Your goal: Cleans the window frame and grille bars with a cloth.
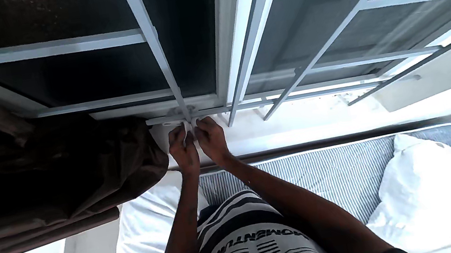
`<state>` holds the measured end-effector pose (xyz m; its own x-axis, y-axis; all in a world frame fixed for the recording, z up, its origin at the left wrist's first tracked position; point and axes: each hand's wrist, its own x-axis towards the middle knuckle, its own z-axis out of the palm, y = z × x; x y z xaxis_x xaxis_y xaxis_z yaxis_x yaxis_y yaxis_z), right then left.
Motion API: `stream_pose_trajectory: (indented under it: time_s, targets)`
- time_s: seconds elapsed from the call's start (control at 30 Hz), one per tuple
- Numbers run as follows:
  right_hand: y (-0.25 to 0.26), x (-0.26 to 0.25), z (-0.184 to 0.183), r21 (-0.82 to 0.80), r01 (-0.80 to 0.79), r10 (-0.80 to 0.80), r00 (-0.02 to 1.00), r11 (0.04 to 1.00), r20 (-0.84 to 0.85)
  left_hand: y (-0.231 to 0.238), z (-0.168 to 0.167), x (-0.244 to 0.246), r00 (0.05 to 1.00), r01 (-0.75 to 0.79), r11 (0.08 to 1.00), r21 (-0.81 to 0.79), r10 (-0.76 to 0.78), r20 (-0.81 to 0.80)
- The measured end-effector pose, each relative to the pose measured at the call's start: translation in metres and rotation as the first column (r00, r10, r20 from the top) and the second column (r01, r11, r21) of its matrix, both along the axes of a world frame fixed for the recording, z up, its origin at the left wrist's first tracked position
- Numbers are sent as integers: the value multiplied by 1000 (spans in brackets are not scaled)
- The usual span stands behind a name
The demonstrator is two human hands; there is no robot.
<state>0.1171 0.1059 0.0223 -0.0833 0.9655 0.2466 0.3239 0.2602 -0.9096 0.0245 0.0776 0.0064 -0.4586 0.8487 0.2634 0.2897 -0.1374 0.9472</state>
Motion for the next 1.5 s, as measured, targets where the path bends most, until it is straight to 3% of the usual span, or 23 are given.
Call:
stream_pose_trajectory:
  time_s: [0.1, 0.2, 0.33, 0.43, 0.5, 0.57, 0.63, 0.77, 0.83, 0.93, 1.03, 1.23, 1.33, 1.5]
  targets:
    - [0, -1, -3, 45, -5, 3, 999, 999, 35, -1, 11, 3, 996, 18, 1000, -5, -19, -83]
    - [9, 1, -8, 24, -69, 61, 966, 997, 251, 4, -5, -5, 968, 45, 998, -38, -53, -247]
    - [25, 10, -20, -130, -209, 245, 783, 969, 572, 15, -22, -12, 935, 33, 981, -192, -98, -341]
    - [26, 9, -22, -183, -237, 297, 673, 954, 677, 17, -21, -11, 909, 18, 981, -195, -97, -405]
    - [29, 8, -22, -181, -228, 291, 740, 957, 606, 17, -19, -12, 906, 26, 976, -217, -115, -408]
    - [30, 9, -26, -116, -207, 237, 880, 971, 412, 17, -18, -15, 918, 49, 973, -224, -133, -374]
    - [27, 7, -21, -53, -165, 174, 953, 985, 247, 14, -13, -20, 954, 74, 976, -203, -129, -272]
    - [13, 2, 1, -19, -69, 70, 995, 997, 67, 3, 13, -10, 996, 64, 985, -158, -52, 77]
    - [7, -1, -1, 7, -48, 47, 997, 999, 59, -6, 19, 0, 980, 57, 989, -138, -29, 195]
    - [10, -4, -6, 10, -65, 62, 982, 998, 179, -2, 1, 4, 999, 35, 997, -68, -34, 20]
    - [15, -6, -10, -53, -101, 113, 922, 994, 369, 9, -17, -9, 981, 62, 991, -121, -83, -173]
    - [26, -3, -26, -155, -177, 234, 669, 972, 706, 20, -31, -14, 923, 72, 982, -175, -132, -363]
    - [29, -2, -27, -190, -197, 274, 682, 962, 678, 19, -35, -15, 910, 80, 983, -167, -141, -391]
    - [31, 2, -19, -126, -174, 204, 933, 977, 295, 14, -22, -21, 985, 93, 982, -166, -115, -125]
